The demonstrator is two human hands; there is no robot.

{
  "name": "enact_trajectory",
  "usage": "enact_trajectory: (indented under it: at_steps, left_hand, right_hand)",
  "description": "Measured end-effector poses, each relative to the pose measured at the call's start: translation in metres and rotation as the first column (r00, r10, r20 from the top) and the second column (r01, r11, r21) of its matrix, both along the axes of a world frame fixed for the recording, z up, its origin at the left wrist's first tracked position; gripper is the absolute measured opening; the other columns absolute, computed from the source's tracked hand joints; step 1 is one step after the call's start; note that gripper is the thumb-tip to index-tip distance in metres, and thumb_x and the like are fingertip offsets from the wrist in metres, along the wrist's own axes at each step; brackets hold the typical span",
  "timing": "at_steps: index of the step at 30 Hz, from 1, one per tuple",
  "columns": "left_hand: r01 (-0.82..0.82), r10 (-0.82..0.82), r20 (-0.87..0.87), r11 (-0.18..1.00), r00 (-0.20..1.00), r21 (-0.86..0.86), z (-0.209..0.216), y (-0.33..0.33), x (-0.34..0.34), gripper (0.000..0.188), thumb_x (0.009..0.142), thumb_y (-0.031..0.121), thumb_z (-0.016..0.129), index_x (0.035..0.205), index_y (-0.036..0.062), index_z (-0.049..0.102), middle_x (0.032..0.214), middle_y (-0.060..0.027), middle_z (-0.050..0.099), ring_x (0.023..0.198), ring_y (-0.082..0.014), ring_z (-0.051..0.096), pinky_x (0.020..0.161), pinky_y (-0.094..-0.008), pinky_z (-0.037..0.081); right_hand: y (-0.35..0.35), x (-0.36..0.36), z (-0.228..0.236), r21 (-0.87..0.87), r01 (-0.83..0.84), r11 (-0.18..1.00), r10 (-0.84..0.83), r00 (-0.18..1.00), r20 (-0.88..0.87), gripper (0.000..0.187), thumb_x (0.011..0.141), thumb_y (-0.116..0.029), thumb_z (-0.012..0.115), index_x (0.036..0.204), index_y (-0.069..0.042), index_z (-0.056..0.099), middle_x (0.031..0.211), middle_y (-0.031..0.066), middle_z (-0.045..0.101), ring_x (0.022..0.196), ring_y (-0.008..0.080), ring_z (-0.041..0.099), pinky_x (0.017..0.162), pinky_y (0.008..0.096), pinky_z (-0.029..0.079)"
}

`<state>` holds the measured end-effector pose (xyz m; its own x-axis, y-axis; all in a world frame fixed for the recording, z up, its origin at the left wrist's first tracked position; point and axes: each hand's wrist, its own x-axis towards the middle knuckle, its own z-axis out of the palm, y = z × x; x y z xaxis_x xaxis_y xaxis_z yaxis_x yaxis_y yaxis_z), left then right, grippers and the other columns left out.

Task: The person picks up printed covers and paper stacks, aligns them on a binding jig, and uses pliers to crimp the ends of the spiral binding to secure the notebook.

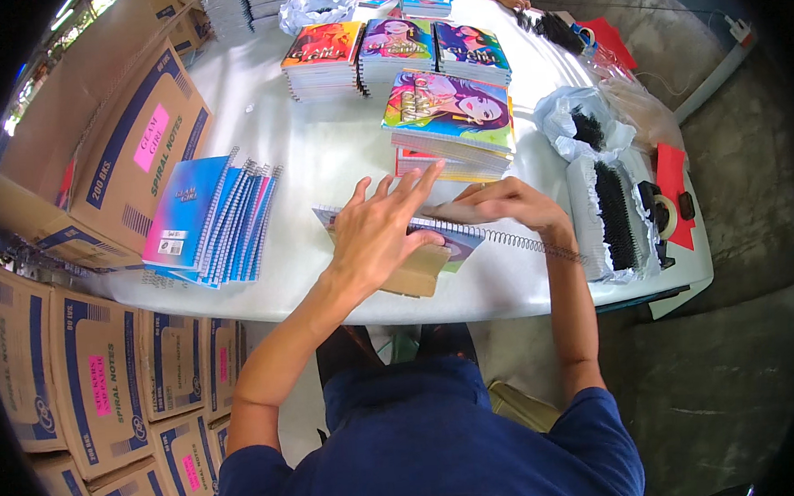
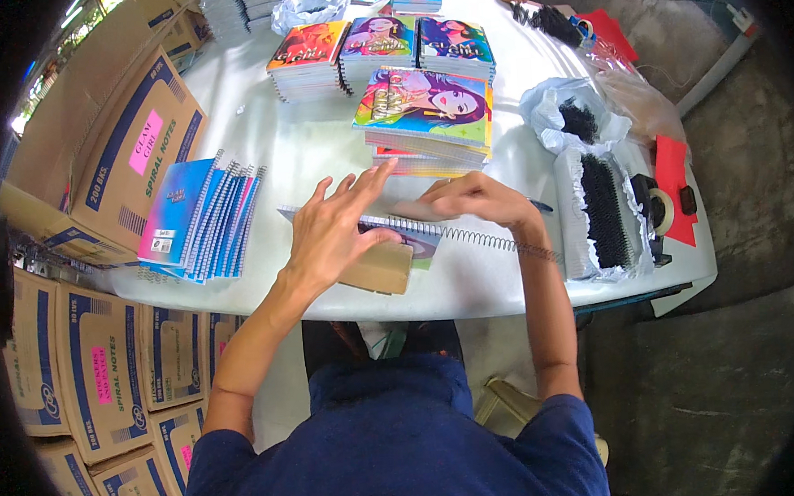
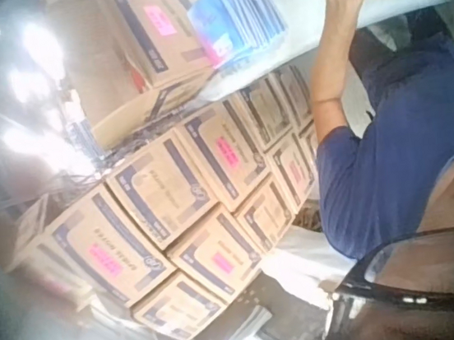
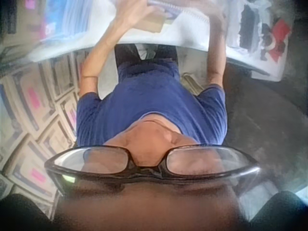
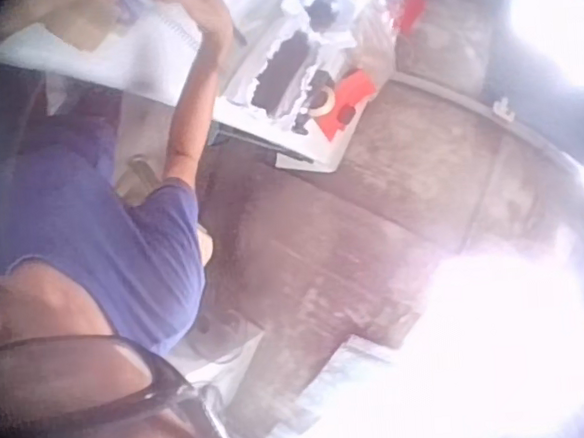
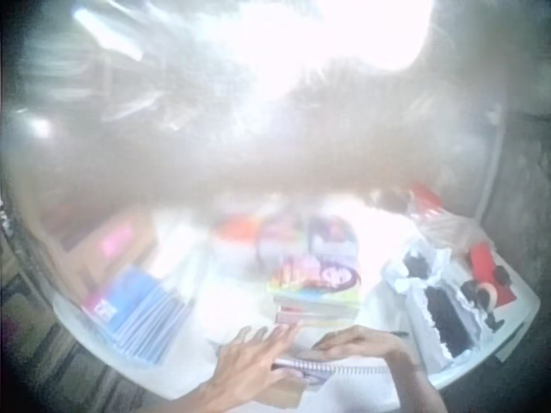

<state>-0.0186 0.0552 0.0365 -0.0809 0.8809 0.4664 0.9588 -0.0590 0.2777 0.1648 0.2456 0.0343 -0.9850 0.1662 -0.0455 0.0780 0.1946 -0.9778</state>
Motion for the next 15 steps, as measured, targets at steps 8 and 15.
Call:
enact_trajectory:
  at_steps: [8,15]
  left_hand:
    - [-0.033,0.033,0.010,0.999,0.999,-0.007,-0.001,-0.006,-0.008,0.100,0.063,0.042,0.080,0.149,0.0254,0.031,0.132,-0.0087,0.058,0.115,-0.0353,0.059,0.103,-0.0499,0.040]
    - [-0.072,0.072,0.015,0.997,0.997,-0.033,0.001,-0.013,-0.017,0.100,0.063,0.042,0.080,0.149,0.0275,0.031,0.131,-0.0079,0.059,0.118,-0.0352,0.057,0.106,-0.0529,0.037]
  right_hand:
    - [-0.013,-0.012,-0.001,-0.032,0.100,0.994,-0.100,0.995,0.001,0.064,0.076,-0.049,0.073,0.111,0.004,0.068,0.108,0.0164,0.068,0.106,0.0240,0.060,0.089,0.0343,0.048]
    - [-0.010,-0.021,-0.001,0.130,0.058,0.990,-0.053,0.998,-0.040,0.054,0.082,-0.040,0.070,0.111,0.006,0.067,0.115,0.0157,0.065,0.106,0.0194,0.058,0.090,0.0330,0.046]
